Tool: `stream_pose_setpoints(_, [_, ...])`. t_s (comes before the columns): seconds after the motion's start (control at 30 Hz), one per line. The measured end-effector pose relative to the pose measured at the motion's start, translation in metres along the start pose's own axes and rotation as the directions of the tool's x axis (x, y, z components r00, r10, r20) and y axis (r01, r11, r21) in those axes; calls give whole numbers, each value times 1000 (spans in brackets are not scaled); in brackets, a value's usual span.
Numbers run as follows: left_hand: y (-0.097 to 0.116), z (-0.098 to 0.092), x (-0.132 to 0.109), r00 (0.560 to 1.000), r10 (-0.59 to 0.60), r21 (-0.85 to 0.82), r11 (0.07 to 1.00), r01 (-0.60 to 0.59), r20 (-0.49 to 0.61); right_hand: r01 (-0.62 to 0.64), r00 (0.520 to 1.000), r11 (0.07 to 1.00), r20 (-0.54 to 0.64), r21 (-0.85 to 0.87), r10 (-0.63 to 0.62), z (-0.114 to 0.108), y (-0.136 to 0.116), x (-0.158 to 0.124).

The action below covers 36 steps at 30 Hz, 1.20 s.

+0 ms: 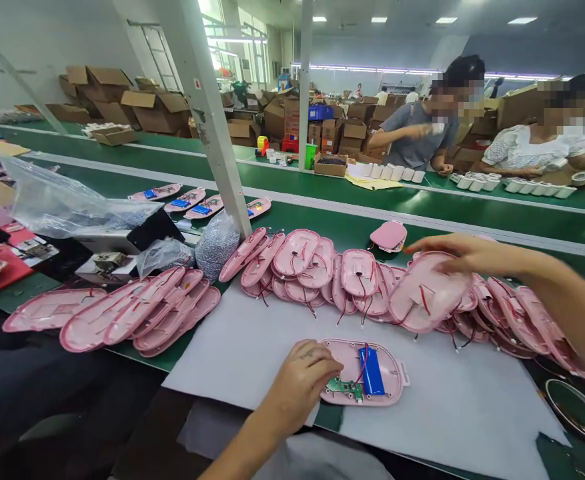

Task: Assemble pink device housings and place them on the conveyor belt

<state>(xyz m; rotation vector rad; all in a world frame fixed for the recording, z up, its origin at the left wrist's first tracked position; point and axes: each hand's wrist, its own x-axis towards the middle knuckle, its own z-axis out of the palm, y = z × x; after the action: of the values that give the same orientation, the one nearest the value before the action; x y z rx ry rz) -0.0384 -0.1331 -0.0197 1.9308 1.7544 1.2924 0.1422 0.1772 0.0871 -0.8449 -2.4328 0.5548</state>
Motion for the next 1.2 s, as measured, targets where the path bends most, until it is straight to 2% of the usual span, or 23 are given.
stream_pose_setpoints(0.03, [0, -2, 5, 1000, 17, -55, 998, -16, 20, -23, 996, 999, -83, 41, 27, -6, -1, -13])
stream_pose_setpoints(0.07, [1, -4, 9, 1000, -26, -102, 994, 27, 13, -45, 989, 996, -141, 74, 55, -12, -2, -27])
stream_pose_setpoints(0.1, [3, -5, 14, 992, -123, -155, 980, 122, 2, -65, 982, 993, -170, 95, 80, -17, -4, -42])
stream_pose_setpoints(0.17, [10, -8, 24, 933, -358, -292, 890, 351, 29, -100, 967, 983, -218, 154, 132, -22, -9, -71])
stream_pose_setpoints(0.2, [15, -8, 29, 896, -441, -342, 834, 432, 56, -117, 962, 975, -221, 187, 158, -22, -13, -83])
stream_pose_setpoints(0.23, [19, -9, 34, 877, -474, -366, 805, 466, 74, -134, 959, 965, -216, 226, 183, -19, -18, -95])
stream_pose_setpoints(0.27, [23, -9, 38, 887, -456, -361, 818, 448, 67, -146, 955, 951, -212, 273, 208, -13, -24, -104])
stream_pose_setpoints(0.3, [26, -9, 41, 916, -400, -322, 864, 387, 28, -151, 949, 932, -214, 329, 229, -5, -31, -112])
stream_pose_setpoints(0.37, [28, -7, 45, 972, -224, -134, 967, 214, -66, -130, 929, 879, -254, 458, 270, 15, -46, -123])
stream_pose_setpoints(0.4, [27, -7, 46, 985, -136, -10, 991, 136, -107, -107, 914, 850, -285, 515, 287, 26, -54, -127])
stream_pose_setpoints(0.5, [22, -5, 48, 981, 82, 333, 943, -19, -176, -52, 884, 798, -344, 600, 316, 54, -76, -133])
stream_pose_setpoints(0.57, [18, -6, 47, 976, 142, 361, 930, -74, -167, -34, 866, 787, -374, 616, 331, 65, -86, -135])
stream_pose_setpoints(0.63, [13, -7, 47, 987, 107, 220, 972, -79, -122, -9, 837, 776, -419, 631, 351, 73, -91, -134])
stream_pose_setpoints(0.7, [9, -8, 46, 997, -1, -5, 1000, 1, -73, 14, 799, 770, -470, 638, 375, 78, -93, -132])
stream_pose_setpoints(0.8, [4, -9, 46, 989, -149, -284, 949, 136, -25, 26, 738, 752, -520, 658, 430, 85, -90, -129])
stream_pose_setpoints(0.87, [2, -6, 47, 980, -188, -380, 913, 150, -66, 19, 722, 725, -511, 689, 467, 88, -88, -129])
stream_pose_setpoints(0.93, [2, -1, 48, 961, -223, -442, 887, 130, -165, -1, 728, 704, -482, 710, 487, 90, -87, -129])
stream_pose_setpoints(1.03, [1, 6, 49, 886, -377, -573, 802, 168, -269, -21, 740, 679, -445, 733, 504, 93, -84, -129])
stream_pose_setpoints(1.1, [-1, 8, 51, 846, -498, -683, 686, 251, -189, -16, 735, 667, -443, 745, 513, 96, -80, -129])
stream_pose_setpoints(1.13, [-3, 7, 52, 848, -520, -715, 631, 301, -102, -17, 731, 669, -448, 743, 516, 98, -77, -128])
stream_pose_setpoints(1.2, [-7, 4, 55, 869, -490, -730, 567, 383, 75, -42, 731, 690, -449, 722, 515, 99, -71, -127])
